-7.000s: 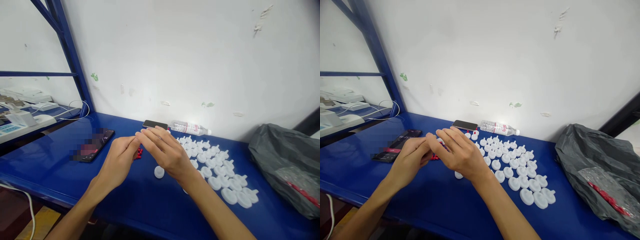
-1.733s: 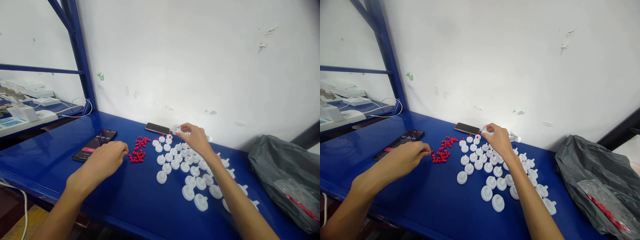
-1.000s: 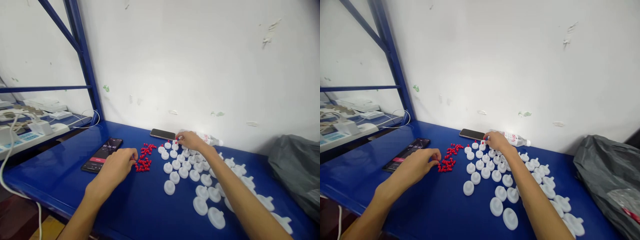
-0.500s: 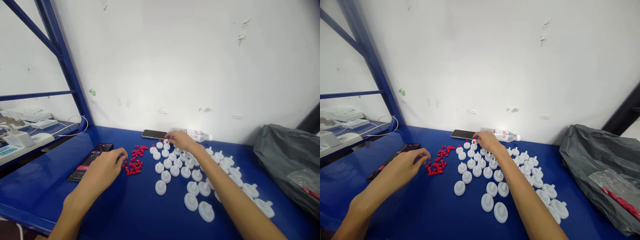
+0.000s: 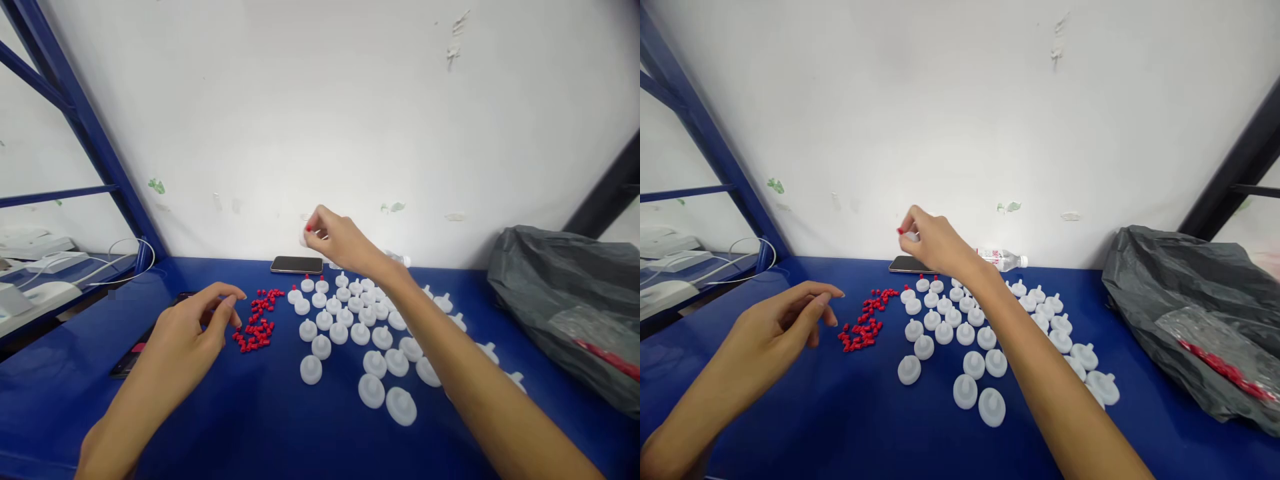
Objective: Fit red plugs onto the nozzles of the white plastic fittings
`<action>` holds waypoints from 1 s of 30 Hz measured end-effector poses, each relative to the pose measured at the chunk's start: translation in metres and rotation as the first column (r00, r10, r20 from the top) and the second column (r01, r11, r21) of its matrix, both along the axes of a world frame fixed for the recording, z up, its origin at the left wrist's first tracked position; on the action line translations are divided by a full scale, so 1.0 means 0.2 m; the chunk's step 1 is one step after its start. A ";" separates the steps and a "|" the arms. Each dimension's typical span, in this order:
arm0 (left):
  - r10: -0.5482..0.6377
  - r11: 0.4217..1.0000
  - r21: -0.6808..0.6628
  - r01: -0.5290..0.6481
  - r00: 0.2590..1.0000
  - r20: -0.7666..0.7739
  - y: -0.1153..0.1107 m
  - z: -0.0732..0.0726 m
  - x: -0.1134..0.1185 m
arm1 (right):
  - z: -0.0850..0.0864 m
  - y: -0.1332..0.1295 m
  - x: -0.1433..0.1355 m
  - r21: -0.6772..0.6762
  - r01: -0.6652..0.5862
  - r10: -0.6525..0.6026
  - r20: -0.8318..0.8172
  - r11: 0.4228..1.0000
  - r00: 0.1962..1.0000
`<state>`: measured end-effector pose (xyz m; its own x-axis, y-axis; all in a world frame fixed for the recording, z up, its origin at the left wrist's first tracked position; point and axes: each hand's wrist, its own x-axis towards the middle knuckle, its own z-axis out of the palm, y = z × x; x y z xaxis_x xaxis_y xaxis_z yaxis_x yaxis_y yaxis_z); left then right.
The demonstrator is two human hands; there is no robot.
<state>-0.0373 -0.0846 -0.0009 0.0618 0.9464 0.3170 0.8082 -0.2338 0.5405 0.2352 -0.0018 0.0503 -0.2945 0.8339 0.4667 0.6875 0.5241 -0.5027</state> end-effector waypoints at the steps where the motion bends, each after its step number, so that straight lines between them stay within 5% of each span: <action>1: 0.004 1.000 0.016 -0.005 0.999 0.033 -0.02 0.01 0.01 | 0.03 -0.04 -0.03 0.002 -0.057 0.057 -0.002 0.998 0.998; 5: 0.046 0.998 0.044 -0.051 0.994 0.100 -0.08 0.06 0.05 | 0.10 -0.21 -0.15 -0.142 -0.335 0.347 0.071 0.931 0.935; 7: 0.018 0.998 0.063 -0.022 0.998 0.064 -0.11 0.07 0.06 | 0.12 -0.29 -0.21 -0.152 -0.375 0.397 0.157 0.914 0.904; 14: -0.144 0.980 0.125 0.158 0.983 -0.111 -0.13 0.07 0.11 | 0.14 -0.38 -0.32 0.113 -0.344 0.244 0.507 0.932 0.827; 20: -0.209 0.970 0.133 0.205 0.978 0.018 -0.13 0.06 0.10 | 0.16 -0.37 -0.29 0.022 -0.408 0.358 0.439 0.913 0.824; 26: -0.111 0.973 0.214 0.086 0.988 0.106 -0.12 0.06 0.13 | 0.12 -0.32 -0.31 -0.070 -0.487 0.486 0.277 0.871 0.829; 30: -0.034 0.993 0.115 -0.015 0.910 0.413 -0.12 0.06 0.09 | 0.14 -0.22 -0.15 0.139 -0.325 0.270 0.312 0.936 0.911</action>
<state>-0.0198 -0.1087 0.0119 -0.0893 0.9027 0.4208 0.5150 -0.3198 0.7953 0.2055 -0.0452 0.0781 -0.6581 0.5944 0.4623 0.5840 0.7904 -0.1849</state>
